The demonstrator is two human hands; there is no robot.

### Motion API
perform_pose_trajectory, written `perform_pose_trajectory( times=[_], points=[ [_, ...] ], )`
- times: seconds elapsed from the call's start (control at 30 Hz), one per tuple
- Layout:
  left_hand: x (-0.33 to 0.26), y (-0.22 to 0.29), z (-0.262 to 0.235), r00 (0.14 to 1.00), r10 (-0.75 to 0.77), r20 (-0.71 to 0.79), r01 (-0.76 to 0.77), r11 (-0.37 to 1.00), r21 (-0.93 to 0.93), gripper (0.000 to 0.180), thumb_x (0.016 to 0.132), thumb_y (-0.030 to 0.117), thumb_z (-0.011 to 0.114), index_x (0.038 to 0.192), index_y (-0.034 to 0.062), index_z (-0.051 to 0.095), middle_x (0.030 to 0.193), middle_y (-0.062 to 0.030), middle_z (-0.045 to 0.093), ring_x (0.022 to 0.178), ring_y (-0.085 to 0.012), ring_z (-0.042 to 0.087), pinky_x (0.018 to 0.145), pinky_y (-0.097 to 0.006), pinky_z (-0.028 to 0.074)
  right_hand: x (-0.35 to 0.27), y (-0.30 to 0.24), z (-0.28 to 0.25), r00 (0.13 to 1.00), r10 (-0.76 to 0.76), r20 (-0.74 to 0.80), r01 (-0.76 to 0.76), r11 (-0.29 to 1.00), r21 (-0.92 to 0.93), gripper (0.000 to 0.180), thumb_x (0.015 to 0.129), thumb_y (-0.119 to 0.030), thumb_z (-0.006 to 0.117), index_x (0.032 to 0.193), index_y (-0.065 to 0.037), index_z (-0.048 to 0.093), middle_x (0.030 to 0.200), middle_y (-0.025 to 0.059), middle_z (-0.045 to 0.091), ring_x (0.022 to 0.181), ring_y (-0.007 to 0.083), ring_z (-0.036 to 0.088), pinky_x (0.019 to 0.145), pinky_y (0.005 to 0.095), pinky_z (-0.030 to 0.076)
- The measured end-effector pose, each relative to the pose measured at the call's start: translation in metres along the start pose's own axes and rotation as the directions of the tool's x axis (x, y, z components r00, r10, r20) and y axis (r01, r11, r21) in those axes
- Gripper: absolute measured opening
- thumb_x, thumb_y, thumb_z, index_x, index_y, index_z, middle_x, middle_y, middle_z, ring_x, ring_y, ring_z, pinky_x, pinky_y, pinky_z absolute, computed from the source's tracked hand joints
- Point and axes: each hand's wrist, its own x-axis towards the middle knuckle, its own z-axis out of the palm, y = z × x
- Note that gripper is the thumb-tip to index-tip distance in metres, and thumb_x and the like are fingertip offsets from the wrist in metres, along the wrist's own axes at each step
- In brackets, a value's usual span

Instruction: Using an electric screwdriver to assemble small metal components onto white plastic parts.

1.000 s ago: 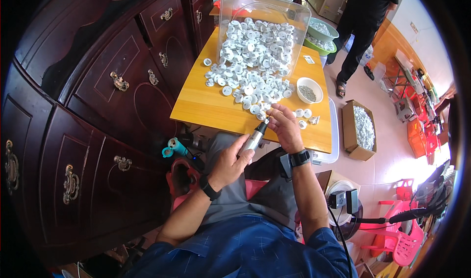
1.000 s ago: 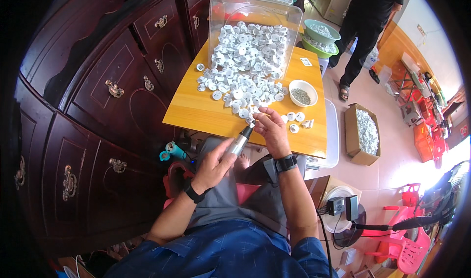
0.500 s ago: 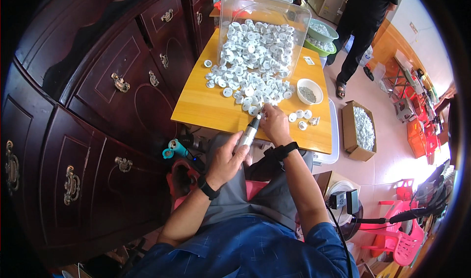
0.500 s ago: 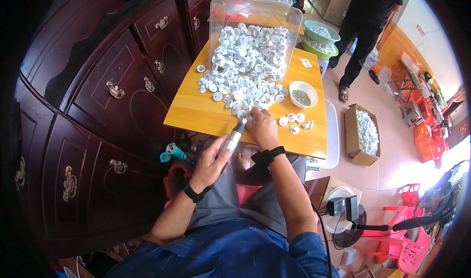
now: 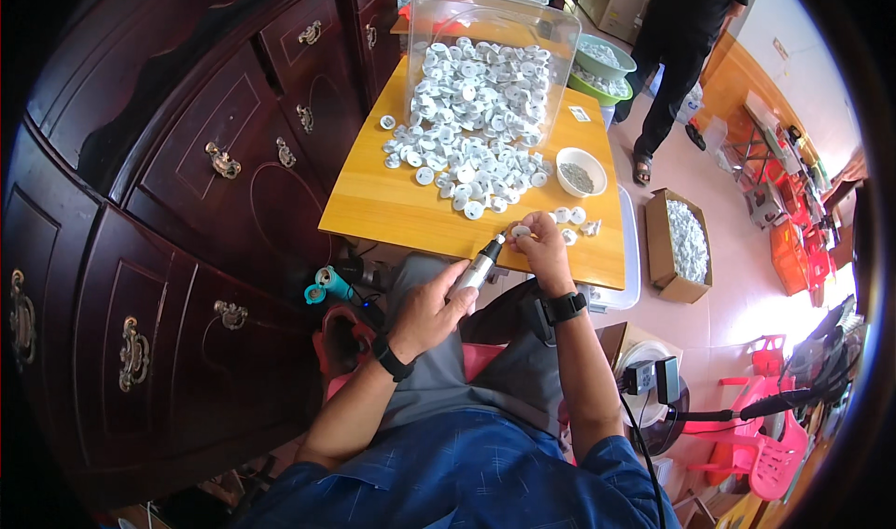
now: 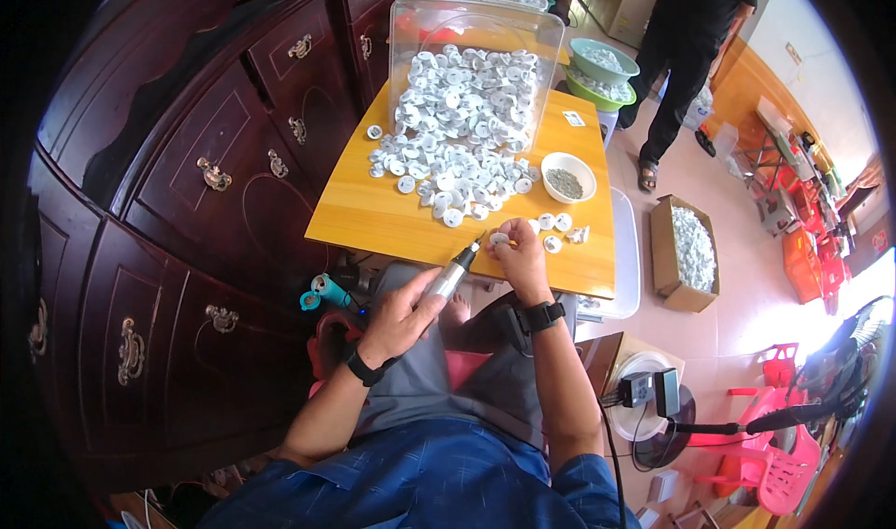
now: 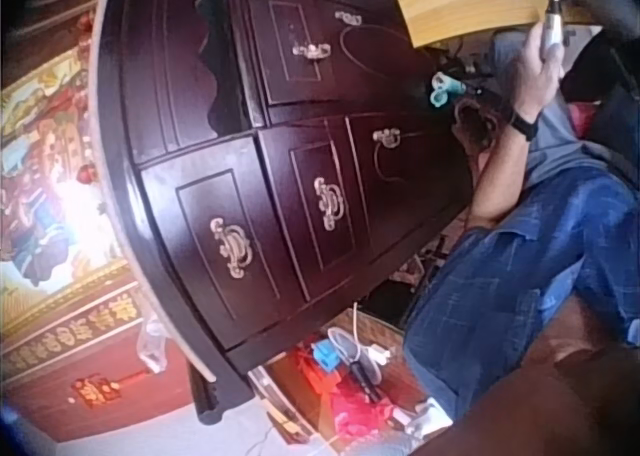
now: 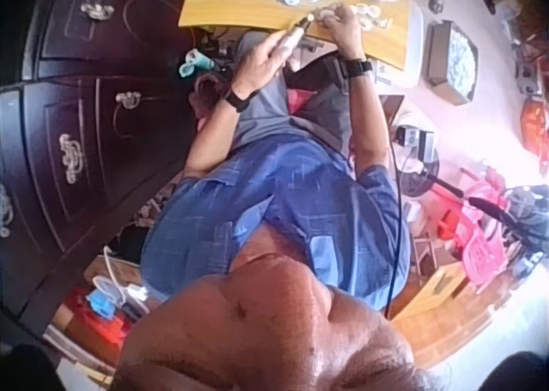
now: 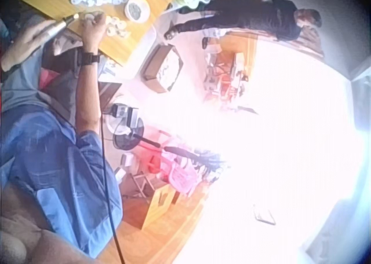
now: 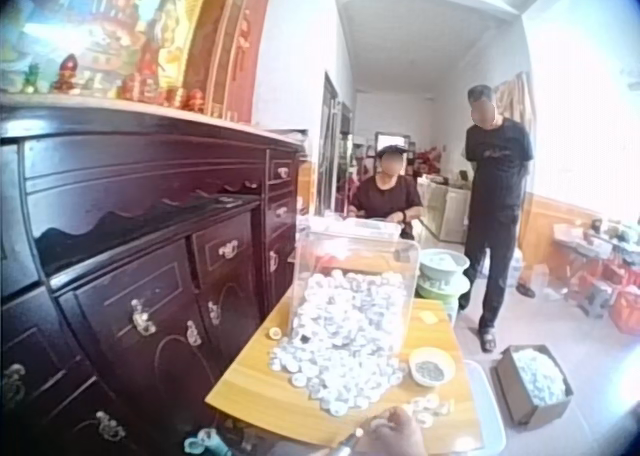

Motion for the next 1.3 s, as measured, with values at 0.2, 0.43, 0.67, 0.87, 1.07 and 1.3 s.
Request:
perform_pose_trajectory(
  times=[0.2, 0.43, 0.67, 0.87, 1.07, 1.3],
  points=[
    [0.001, -0.009, 0.0, 1.0, 0.014, 0.021, -0.015, 0.998, 0.059, 0.046, 0.097, 0.026, 0.058, 0.133, 0.0007, 0.05, 0.082, -0.0125, 0.069, 0.07, -0.0206, 0.069, 0.064, -0.033, 0.052, -0.011, -0.018, 0.008, 0.992, 0.119, 0.032, -0.118, 0.993, -0.023, 0.023, 0.093, -0.005, 0.058, 0.116, 0.0, 0.06, 0.09, 0.0048, 0.066, 0.081, 0.0097, 0.064, 0.074, 0.0222, 0.053],
    [0.0, -0.011, 0.001, 0.999, 0.032, 0.025, -0.035, 0.993, 0.109, 0.046, 0.097, 0.028, 0.058, 0.132, -0.0003, 0.05, 0.088, -0.0155, 0.07, 0.08, -0.0261, 0.07, 0.07, -0.036, 0.053, -0.011, -0.009, 0.007, 0.989, 0.145, 0.024, -0.146, 0.988, 0.051, 0.025, 0.095, -0.007, 0.058, 0.118, 0.002, 0.061, 0.09, 0.0041, 0.066, 0.082, 0.0095, 0.065, 0.074, 0.0211, 0.054],
    [0.0, -0.007, 0.001, 0.999, 0.016, 0.028, -0.019, 0.994, 0.106, 0.045, 0.097, 0.027, 0.057, 0.132, -0.0012, 0.049, 0.088, -0.0155, 0.069, 0.081, -0.0265, 0.07, 0.071, -0.036, 0.053, -0.013, -0.008, 0.009, 0.991, 0.131, -0.006, -0.13, 0.99, 0.049, 0.024, 0.095, -0.009, 0.06, 0.116, 0.002, 0.062, 0.09, 0.0043, 0.068, 0.081, 0.0097, 0.065, 0.073, 0.0209, 0.053],
    [0.0, -0.004, 0.001, 0.999, -0.002, 0.044, -0.002, 0.995, 0.095, 0.045, 0.097, 0.026, 0.057, 0.132, -0.0012, 0.049, 0.088, -0.0154, 0.069, 0.081, -0.027, 0.07, 0.071, -0.036, 0.052, -0.013, -0.004, 0.007, 0.994, 0.108, -0.003, -0.108, 0.993, 0.041, 0.022, 0.095, -0.009, 0.061, 0.114, 0.001, 0.063, 0.09, 0.0046, 0.068, 0.081, 0.0097, 0.065, 0.072, 0.0207, 0.053],
    [0.0, -0.008, 0.002, 0.999, 0.031, 0.032, -0.035, 0.99, 0.14, 0.044, 0.098, 0.026, 0.056, 0.131, -0.0011, 0.049, 0.088, -0.0163, 0.069, 0.082, -0.0284, 0.069, 0.072, -0.037, 0.052, -0.013, -0.006, 0.01, 0.993, 0.113, -0.027, -0.113, 0.993, 0.023, 0.022, 0.093, -0.008, 0.061, 0.113, 0.001, 0.064, 0.089, 0.0049, 0.068, 0.08, 0.0098, 0.066, 0.071, 0.0209, 0.053],
    [0.0, -0.006, 0.002, 0.999, 0.011, 0.034, -0.015, 0.993, 0.119, 0.044, 0.098, 0.027, 0.056, 0.131, -0.0013, 0.049, 0.09, -0.0168, 0.069, 0.082, -0.0283, 0.069, 0.073, -0.037, 0.052, -0.014, -0.006, 0.01, 0.994, 0.106, -0.031, -0.105, 0.994, 0.018, 0.023, 0.092, -0.007, 0.061, 0.113, 0.001, 0.064, 0.089, 0.0058, 0.069, 0.079, 0.0097, 0.066, 0.071, 0.021, 0.053]
  ],
)
